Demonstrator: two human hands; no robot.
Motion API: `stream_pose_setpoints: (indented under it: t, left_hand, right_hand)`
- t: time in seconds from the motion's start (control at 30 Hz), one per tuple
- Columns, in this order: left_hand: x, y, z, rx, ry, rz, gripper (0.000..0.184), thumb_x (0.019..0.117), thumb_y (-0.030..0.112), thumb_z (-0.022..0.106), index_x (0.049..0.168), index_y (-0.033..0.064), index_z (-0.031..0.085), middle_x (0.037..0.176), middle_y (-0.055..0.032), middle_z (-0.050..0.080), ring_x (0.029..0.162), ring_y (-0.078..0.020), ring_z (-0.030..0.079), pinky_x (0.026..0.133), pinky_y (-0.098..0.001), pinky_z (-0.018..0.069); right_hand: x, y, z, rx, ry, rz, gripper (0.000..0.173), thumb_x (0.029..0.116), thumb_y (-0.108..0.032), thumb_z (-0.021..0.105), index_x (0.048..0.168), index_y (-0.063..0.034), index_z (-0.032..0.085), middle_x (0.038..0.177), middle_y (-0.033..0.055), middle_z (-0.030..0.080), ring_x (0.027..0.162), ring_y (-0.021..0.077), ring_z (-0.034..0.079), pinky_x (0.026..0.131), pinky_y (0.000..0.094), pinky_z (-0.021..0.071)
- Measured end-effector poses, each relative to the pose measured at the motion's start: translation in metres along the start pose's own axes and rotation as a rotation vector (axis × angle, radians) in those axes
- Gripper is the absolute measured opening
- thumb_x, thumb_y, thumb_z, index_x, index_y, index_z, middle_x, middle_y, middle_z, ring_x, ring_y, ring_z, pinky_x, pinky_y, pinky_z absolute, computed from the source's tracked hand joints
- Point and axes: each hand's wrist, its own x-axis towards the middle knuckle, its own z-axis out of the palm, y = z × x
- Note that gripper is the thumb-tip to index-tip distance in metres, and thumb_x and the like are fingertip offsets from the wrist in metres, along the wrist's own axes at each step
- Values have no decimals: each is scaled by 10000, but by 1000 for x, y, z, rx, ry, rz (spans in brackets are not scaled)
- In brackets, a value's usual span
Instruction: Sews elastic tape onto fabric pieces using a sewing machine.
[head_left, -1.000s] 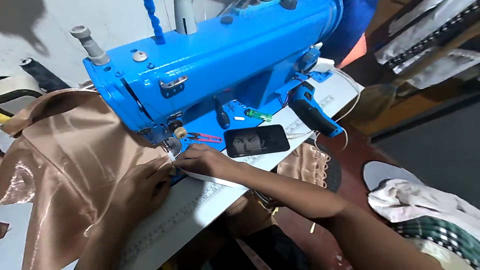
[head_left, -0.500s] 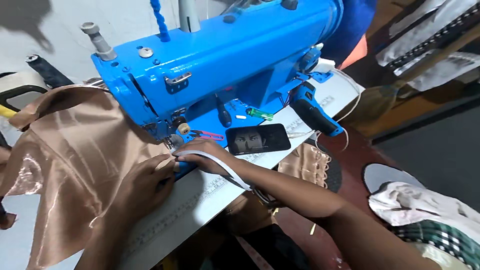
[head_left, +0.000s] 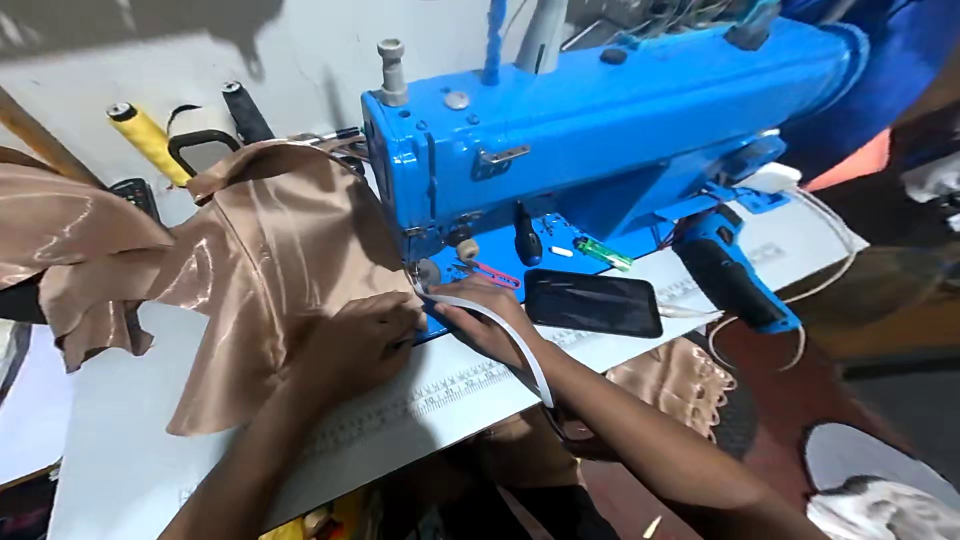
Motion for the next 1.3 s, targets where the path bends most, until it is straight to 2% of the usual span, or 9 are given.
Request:
stream_pose_setpoints:
  t: [0.13, 0.3, 0.57, 0.8, 1.03, 1.3]
  left_hand:
    - [1, 0, 1, -5, -3, 8, 326, 982, 284, 494, 1120, 138, 751, 1300, -101, 685, 1205, -262, 658, 977, -504, 524]
    - [2, 4, 0, 9, -9, -24, 357, 979, 287, 496, 1176, 129, 748, 1294, -106, 694, 1193, -280, 668, 966, -525, 525]
    - [2, 6, 2, 53, -4, -5, 375, 982, 288, 479, 1193, 116, 738, 1296, -121, 695, 1188, -293, 675, 932, -522, 540]
    - [4, 14, -1, 96, -14, -27, 397, 978, 295, 470, 1208, 103, 731, 1305, -131, 692, 1198, -305, 674, 933, -529, 541]
    - [4, 12, 3, 124, 14, -23, 413, 974, 303, 461, 1230, 116, 725, 1321, -127, 687, 1229, -298, 660, 952, -518, 540]
    - [6, 18, 4, 149, -7, -54, 444, 986, 335, 443, 1244, 95, 714, 1333, -150, 675, 1237, -319, 651, 966, -532, 527]
  right_hand:
    - [0, 2, 1, 28, -57, 1, 240, 998, -147, 602, 1100, -10, 770, 1122, 86, 765, 1074, 187, 696, 991, 327, 526]
    - [-3, 6, 3, -13, -151, 2, 279, 1031, -189, 544, 1091, -49, 778, 1140, 62, 761, 1116, 219, 678, 993, 428, 496]
    - [-4, 6, 4, -46, -130, -14, 301, 1049, -193, 517, 1117, -64, 781, 1151, 50, 766, 1104, 215, 683, 963, 415, 495]
    - [-5, 5, 4, -78, -132, -13, 297, 1050, -193, 527, 1063, -58, 791, 1153, 54, 767, 1074, 229, 686, 934, 421, 496]
    - [-4, 6, 5, -97, -133, -9, 300, 1054, -194, 520, 1088, -70, 791, 1159, 49, 766, 1074, 231, 682, 934, 422, 490]
    - [-2, 6, 5, -100, -129, 28, 296, 1049, -202, 528, 1052, -76, 796, 1087, 55, 772, 1061, 242, 681, 945, 456, 491]
